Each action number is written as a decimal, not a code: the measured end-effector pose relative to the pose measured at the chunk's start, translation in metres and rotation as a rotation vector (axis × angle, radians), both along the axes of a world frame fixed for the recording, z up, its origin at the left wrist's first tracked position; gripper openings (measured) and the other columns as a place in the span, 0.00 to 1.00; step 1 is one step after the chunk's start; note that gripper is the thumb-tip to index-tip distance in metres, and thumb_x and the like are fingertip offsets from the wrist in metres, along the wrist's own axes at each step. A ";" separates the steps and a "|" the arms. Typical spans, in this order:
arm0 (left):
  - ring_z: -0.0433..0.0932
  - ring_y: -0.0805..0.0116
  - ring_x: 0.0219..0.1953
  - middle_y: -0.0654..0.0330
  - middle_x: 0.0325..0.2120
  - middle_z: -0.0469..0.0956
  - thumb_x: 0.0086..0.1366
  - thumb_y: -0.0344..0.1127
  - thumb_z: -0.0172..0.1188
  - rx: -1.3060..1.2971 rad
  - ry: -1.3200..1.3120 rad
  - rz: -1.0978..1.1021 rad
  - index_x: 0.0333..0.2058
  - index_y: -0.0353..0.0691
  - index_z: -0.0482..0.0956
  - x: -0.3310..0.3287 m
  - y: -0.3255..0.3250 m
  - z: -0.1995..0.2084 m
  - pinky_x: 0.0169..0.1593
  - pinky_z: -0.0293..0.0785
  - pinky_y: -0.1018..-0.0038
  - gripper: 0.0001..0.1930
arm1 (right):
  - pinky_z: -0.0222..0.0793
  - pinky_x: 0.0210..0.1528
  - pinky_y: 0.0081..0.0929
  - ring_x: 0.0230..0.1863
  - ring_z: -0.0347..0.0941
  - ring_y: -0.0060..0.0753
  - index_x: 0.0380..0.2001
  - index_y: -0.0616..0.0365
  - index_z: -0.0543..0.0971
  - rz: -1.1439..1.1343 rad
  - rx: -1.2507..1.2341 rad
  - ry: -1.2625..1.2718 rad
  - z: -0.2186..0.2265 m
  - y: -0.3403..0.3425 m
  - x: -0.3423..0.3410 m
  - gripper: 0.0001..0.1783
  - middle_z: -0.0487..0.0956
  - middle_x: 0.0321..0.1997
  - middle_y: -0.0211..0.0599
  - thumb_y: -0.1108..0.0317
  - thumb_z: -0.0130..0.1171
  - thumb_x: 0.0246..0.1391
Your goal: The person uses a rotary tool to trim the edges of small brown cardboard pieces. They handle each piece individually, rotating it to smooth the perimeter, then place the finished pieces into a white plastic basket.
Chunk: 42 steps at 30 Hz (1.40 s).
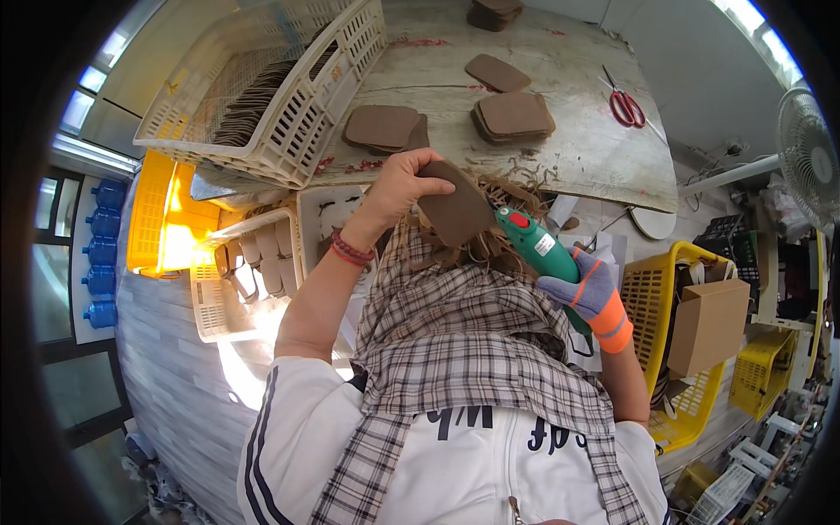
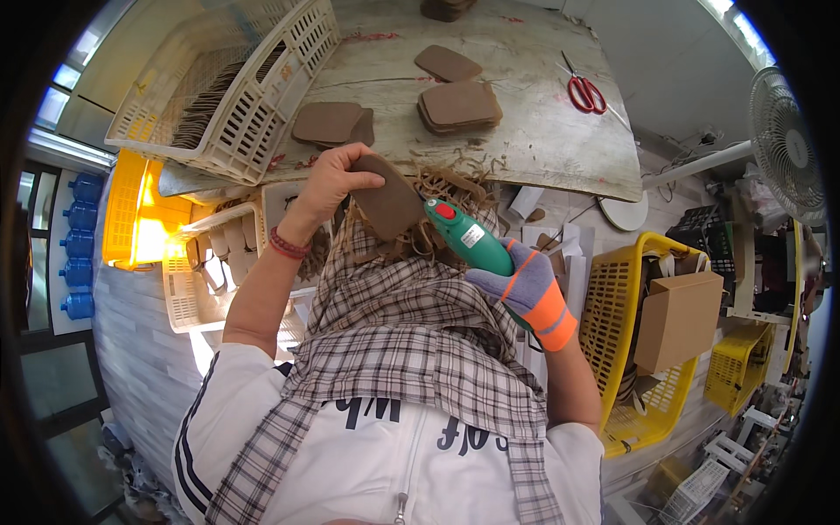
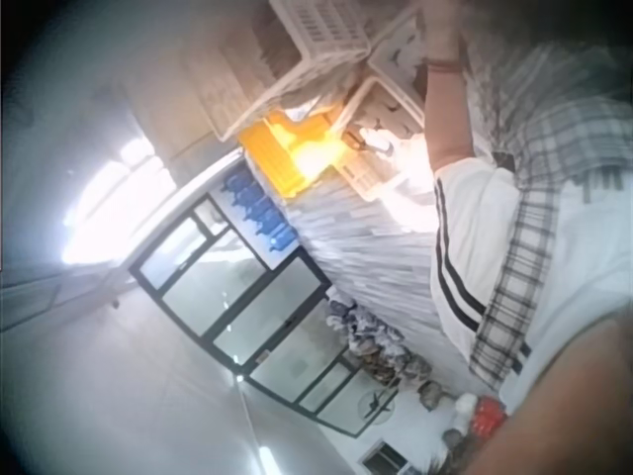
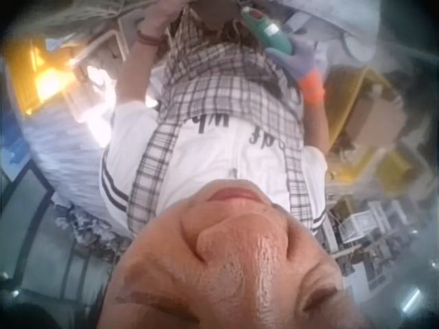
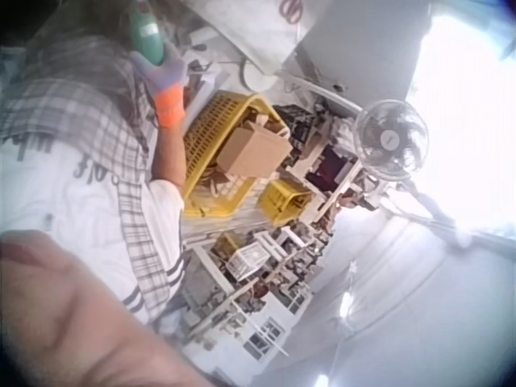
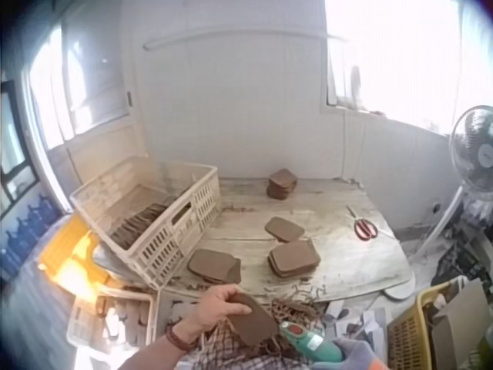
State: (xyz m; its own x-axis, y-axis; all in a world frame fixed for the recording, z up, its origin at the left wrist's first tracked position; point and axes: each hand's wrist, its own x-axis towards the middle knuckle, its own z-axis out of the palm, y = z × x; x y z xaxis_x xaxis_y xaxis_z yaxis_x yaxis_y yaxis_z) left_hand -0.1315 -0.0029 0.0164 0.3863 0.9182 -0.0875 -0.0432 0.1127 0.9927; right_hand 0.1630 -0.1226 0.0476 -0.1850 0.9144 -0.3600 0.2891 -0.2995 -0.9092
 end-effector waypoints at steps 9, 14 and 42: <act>0.74 0.81 0.30 0.67 0.26 0.78 0.51 0.23 0.65 -0.041 0.120 -0.173 0.32 0.36 0.77 0.019 -0.002 -0.001 0.36 0.71 0.82 0.08 | 0.68 0.26 0.14 0.23 0.71 0.13 0.40 0.64 0.75 0.027 0.054 -0.104 -0.004 0.009 -0.002 0.27 0.77 0.22 0.28 0.57 0.72 0.41; 0.73 0.80 0.32 0.66 0.30 0.77 0.50 0.23 0.64 -0.049 0.209 -0.300 0.35 0.36 0.76 0.023 0.001 -0.001 0.38 0.70 0.82 0.12 | 0.66 0.25 0.13 0.24 0.71 0.12 0.40 0.64 0.75 0.046 0.040 -0.043 -0.009 0.019 -0.005 0.26 0.77 0.24 0.28 0.59 0.72 0.42; 0.55 0.49 0.62 0.53 0.52 0.67 0.49 0.37 0.66 0.866 0.987 0.209 0.46 0.38 0.72 0.089 0.145 -0.054 0.62 0.50 0.55 0.24 | 0.66 0.18 0.19 0.17 0.70 0.18 0.36 0.65 0.74 -0.288 0.033 0.148 -0.064 0.005 0.037 0.20 0.76 0.20 0.31 0.64 0.69 0.45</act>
